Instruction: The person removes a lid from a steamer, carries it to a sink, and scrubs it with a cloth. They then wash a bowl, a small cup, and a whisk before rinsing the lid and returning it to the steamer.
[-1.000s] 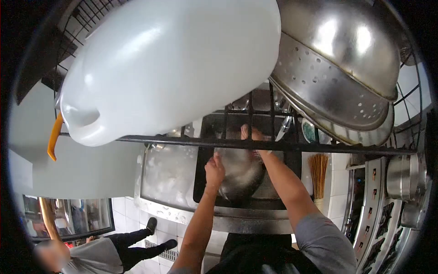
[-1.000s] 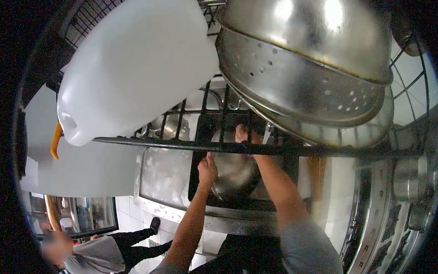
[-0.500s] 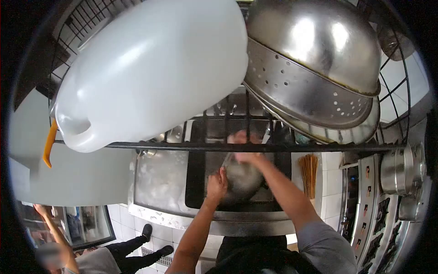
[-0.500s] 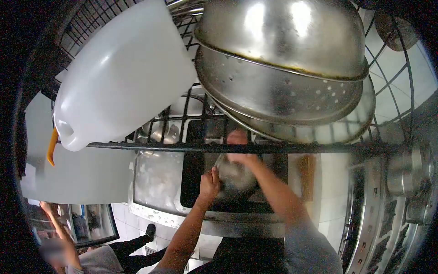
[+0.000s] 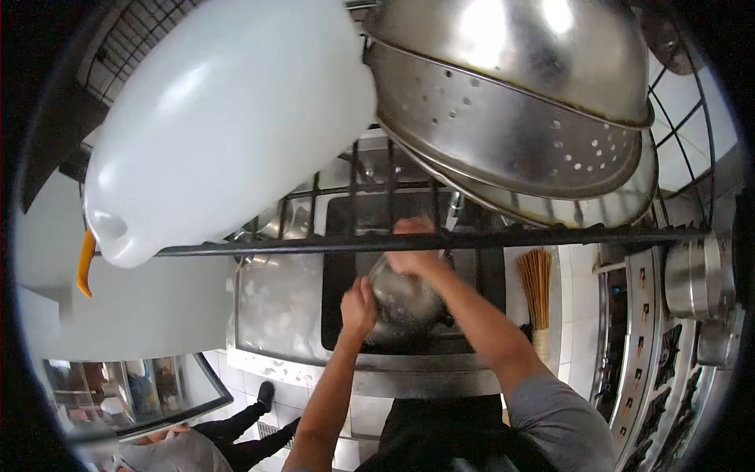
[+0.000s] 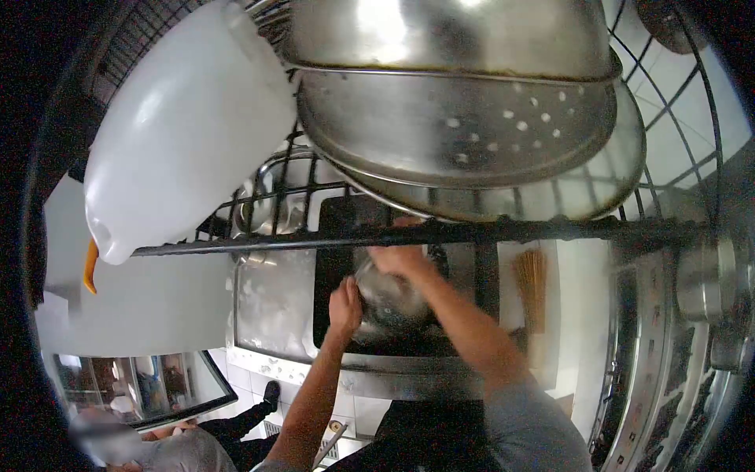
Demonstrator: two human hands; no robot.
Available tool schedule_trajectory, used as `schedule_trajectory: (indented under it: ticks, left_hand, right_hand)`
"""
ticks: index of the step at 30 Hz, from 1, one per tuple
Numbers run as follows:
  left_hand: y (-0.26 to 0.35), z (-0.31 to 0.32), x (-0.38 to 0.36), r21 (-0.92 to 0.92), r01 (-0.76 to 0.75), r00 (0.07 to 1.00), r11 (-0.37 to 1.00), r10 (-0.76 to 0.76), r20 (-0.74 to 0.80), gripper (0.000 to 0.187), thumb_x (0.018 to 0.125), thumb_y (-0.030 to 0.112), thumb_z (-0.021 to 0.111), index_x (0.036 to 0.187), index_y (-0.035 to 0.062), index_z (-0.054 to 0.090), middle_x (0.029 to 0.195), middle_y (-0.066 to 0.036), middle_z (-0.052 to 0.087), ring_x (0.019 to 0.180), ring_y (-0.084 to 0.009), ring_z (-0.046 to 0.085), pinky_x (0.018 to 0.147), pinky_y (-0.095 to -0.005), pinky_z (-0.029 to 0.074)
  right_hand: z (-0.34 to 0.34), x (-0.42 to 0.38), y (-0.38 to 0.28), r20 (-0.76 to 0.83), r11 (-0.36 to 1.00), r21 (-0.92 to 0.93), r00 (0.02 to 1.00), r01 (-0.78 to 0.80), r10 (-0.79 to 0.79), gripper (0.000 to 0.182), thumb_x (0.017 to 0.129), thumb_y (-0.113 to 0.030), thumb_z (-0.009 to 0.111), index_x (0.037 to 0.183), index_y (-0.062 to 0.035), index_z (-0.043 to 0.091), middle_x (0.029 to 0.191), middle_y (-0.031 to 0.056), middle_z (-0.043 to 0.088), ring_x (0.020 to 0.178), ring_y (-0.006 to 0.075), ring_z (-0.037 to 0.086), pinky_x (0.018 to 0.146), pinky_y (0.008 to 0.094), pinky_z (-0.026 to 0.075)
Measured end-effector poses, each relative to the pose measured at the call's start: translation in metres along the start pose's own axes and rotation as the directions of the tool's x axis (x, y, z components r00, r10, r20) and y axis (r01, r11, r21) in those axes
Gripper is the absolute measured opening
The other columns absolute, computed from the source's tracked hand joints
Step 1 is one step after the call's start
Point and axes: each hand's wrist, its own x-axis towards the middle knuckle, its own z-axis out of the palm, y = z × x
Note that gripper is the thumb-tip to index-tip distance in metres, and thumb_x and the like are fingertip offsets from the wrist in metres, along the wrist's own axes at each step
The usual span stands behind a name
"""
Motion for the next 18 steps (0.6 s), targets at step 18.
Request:
schedule_trajectory:
  ticks: [18]
  left_hand:
    - [-0.038, -0.004, 0.057, 0.099, 0.119, 0.981, 0.988, -0.101, -0.167, 0.058, 0.102, 0.041, 0.037, 0.085, -0.0078, 0.064, 0.084, -0.032, 0.064, 0.082, -0.0517, 0.060, 0.073, -0.0544, 0.044]
  right_hand:
    - [0.024, -0.067, -0.056, -0.482, 0.977, -0.073, 0.851, 0.199, -0.209, 0.015, 0.086, -0.020, 0.061, 0.088, -0.0064, 0.067, 0.088, 0.0168, 0.063, 0.091, 0.0346, 0.062, 0.088, 0.0554, 0.041]
